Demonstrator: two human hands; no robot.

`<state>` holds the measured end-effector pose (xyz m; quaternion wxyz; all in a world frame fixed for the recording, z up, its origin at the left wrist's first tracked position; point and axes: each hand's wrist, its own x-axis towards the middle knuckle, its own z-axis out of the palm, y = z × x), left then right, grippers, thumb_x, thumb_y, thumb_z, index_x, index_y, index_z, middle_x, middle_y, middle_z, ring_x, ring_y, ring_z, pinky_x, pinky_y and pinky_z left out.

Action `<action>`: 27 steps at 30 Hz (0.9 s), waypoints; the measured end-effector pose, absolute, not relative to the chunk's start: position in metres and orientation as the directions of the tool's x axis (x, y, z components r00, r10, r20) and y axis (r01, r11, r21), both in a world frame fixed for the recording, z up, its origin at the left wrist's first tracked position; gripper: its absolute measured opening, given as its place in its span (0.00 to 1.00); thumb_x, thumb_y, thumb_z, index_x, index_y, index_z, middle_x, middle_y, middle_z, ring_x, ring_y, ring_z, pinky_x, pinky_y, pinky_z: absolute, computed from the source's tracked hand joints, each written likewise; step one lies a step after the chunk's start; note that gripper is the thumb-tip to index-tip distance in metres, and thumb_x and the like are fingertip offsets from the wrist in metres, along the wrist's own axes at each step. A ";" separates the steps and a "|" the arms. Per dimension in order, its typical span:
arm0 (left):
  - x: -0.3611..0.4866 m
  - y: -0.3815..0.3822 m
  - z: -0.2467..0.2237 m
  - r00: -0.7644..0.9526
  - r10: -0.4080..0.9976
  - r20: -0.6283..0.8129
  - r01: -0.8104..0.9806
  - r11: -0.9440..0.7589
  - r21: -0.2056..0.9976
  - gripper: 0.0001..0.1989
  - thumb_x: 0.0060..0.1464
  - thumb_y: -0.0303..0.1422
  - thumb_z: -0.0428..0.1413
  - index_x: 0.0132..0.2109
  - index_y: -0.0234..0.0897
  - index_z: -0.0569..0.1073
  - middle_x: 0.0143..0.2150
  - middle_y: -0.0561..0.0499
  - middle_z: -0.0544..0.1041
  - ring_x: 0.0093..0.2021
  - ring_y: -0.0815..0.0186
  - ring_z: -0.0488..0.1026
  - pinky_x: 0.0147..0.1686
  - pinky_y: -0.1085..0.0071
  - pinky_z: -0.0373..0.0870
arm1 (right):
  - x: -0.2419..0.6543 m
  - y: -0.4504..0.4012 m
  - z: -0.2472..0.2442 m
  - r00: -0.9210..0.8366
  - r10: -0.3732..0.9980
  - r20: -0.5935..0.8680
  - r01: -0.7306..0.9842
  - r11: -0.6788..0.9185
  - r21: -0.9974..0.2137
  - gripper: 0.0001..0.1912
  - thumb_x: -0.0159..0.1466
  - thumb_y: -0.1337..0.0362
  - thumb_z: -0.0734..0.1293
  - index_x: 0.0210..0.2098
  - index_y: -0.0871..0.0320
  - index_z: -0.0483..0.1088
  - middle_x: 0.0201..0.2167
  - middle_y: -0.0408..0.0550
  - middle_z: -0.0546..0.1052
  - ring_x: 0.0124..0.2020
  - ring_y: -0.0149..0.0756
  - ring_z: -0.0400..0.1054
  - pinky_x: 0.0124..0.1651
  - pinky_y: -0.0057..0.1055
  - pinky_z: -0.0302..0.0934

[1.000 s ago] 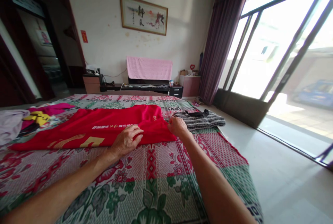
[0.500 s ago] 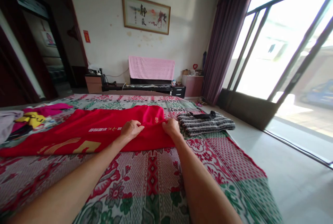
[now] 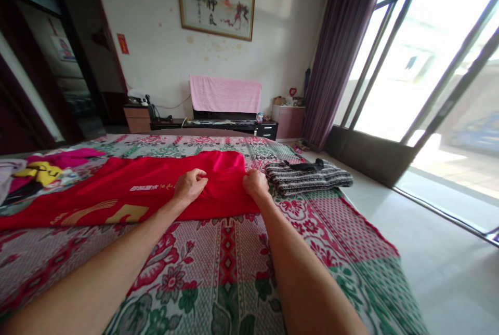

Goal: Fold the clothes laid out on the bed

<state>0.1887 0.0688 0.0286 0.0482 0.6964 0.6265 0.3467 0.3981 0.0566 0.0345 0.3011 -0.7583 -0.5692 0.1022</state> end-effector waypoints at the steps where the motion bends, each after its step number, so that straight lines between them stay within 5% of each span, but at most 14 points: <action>1: 0.188 0.069 0.028 -0.021 0.898 0.439 0.847 -0.218 0.485 0.15 0.52 0.32 0.53 0.46 0.37 0.76 0.37 0.48 0.80 0.39 0.62 0.76 0.41 0.69 0.69 | 0.399 0.057 0.035 0.342 0.920 0.192 0.793 -0.173 -0.584 0.13 0.58 0.61 0.64 0.39 0.58 0.76 0.23 0.50 0.78 0.28 0.37 0.72 0.32 0.28 0.63; 7: 0.190 0.066 0.029 0.086 0.829 0.553 0.864 -0.339 0.373 0.14 0.54 0.32 0.51 0.45 0.37 0.77 0.39 0.45 0.78 0.42 0.61 0.74 0.45 0.68 0.68 | 0.404 0.058 0.050 0.353 0.900 0.254 0.781 -0.134 -0.610 0.13 0.58 0.64 0.63 0.38 0.58 0.77 0.23 0.48 0.77 0.27 0.34 0.72 0.32 0.25 0.61; 14: 0.199 0.060 0.018 0.413 0.724 0.552 0.772 -0.600 0.209 0.16 0.56 0.40 0.52 0.46 0.37 0.76 0.46 0.44 0.76 0.49 0.59 0.71 0.53 0.63 0.64 | 0.397 0.049 0.052 0.097 0.906 0.411 0.866 0.127 -0.484 0.13 0.59 0.64 0.61 0.38 0.55 0.76 0.29 0.43 0.79 0.31 0.32 0.72 0.37 0.23 0.60; 19: 0.198 0.053 0.012 0.403 0.805 0.434 0.831 -0.521 0.195 0.21 0.56 0.45 0.52 0.50 0.36 0.74 0.54 0.41 0.71 0.55 0.54 0.67 0.54 0.57 0.63 | 0.397 0.042 0.030 -0.188 0.872 0.452 0.907 0.331 -0.261 0.12 0.60 0.67 0.61 0.39 0.57 0.76 0.37 0.47 0.78 0.37 0.33 0.71 0.44 0.24 0.59; 27: 0.187 0.039 0.030 0.344 0.920 0.190 0.903 -0.379 0.201 0.33 0.58 0.55 0.40 0.61 0.41 0.63 0.65 0.41 0.61 0.63 0.50 0.57 0.60 0.50 0.55 | 0.409 0.054 0.012 -0.240 0.833 0.498 0.899 0.385 -0.211 0.13 0.61 0.66 0.59 0.38 0.57 0.74 0.37 0.48 0.77 0.37 0.35 0.71 0.43 0.28 0.60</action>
